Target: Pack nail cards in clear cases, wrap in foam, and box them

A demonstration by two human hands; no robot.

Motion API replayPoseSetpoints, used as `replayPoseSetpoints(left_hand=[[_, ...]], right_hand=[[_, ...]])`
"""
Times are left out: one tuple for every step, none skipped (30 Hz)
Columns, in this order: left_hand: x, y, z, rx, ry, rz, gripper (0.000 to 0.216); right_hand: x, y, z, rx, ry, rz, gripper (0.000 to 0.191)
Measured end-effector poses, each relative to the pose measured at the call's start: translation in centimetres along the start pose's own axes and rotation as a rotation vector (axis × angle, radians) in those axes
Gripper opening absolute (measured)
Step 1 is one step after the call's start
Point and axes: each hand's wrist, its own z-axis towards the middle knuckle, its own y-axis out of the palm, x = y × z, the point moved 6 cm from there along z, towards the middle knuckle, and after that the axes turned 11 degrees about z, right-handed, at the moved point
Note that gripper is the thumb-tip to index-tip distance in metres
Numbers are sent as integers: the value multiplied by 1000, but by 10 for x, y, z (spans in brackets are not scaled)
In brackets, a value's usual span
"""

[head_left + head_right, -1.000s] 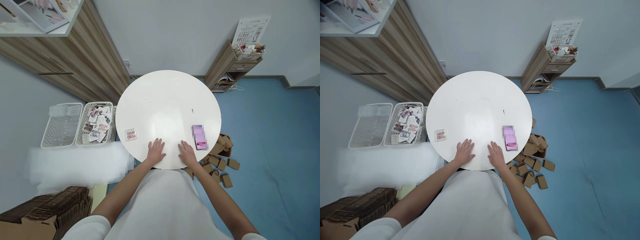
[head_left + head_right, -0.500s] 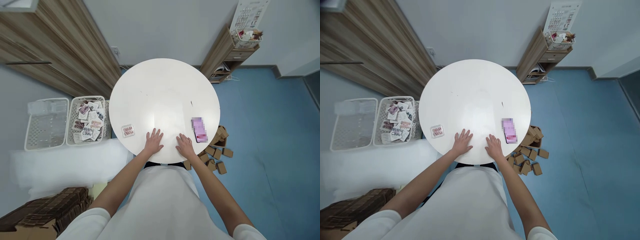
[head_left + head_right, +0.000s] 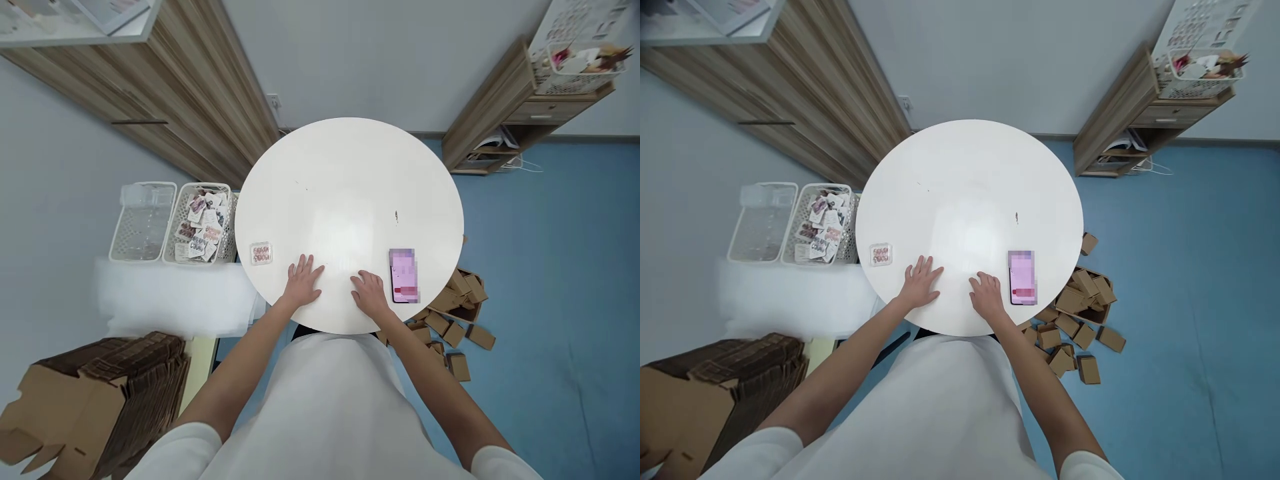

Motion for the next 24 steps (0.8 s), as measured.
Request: replayPoseSetpoints(left_hand=[[0,0,0,0,-19,0,69],[1,0,0,0,-35,-1,70],[2,0,0,-2,-47,-4,70],[3,0,-1,-5,-57,-8,70],[4,1,-2,-9,-66,-12,69],[6,2,-3,-11,-75,-18,69],[7,2,-5,-10,-84,-25,67],[8,3,-7,-3,-89,-35,65],[9,3,-9,10,-90,-49,61],[9,2,-12,30,-88,-66,57],[7,2,-15,56,-86,-89,53],[4,1,-19,86,-92,-117,49],[-3,0,-24,118,-112,-150,46],[-12,-1,-28,150,-151,-188,45],[-25,-1,-33,181,-214,-232,45],[-41,-1,-38,210,-296,-283,45],[-58,0,-44,238,-387,-341,46],[-77,2,-49,265,-476,-405,48],[-96,4,-53,294,-554,-475,49],[-114,7,-56,322,-617,-547,49],[-131,11,-58,345,-664,-622,50],[-146,16,-59,356,-704,-697,50],[-159,21,-58,355,-737,-773,50],[-170,28,-58,341,-768,-847,50]], right_hand=[[1,0,2,-4,-12,3,31],[2,-1,3,-8,-24,4,31],[2,-1,5,-14,-33,4,31],[3,-1,5,-19,-41,2,31],[3,0,6,-25,-45,-2,31],[3,0,6,-30,-47,-7,31],[3,0,5,-33,-48,-12,32],[2,-1,5,-36,-47,-15,32],[2,-2,4,-36,-46,-14,32],[0,-3,4,-32,-42,-8,32],[-2,-6,5,-24,-37,3,32],[-5,-9,7,-13,-31,18,32],[-8,-12,9,-1,-23,38,32],[-13,-15,13,8,-14,63,33],[-19,-17,19,13,-5,93,34],[-26,-17,25,10,3,131,34],[-34,-16,33,-3,10,178,35],[-44,-13,41,-27,16,235,36],[-54,-7,50,-58,26,298,36],[-64,0,58,-90,43,364,37],[-75,8,67,-123,67,431,37],[-85,18,75,-151,97,495,37],[-95,28,84,-173,130,557,37],[-105,37,91,-190,158,617,38]])
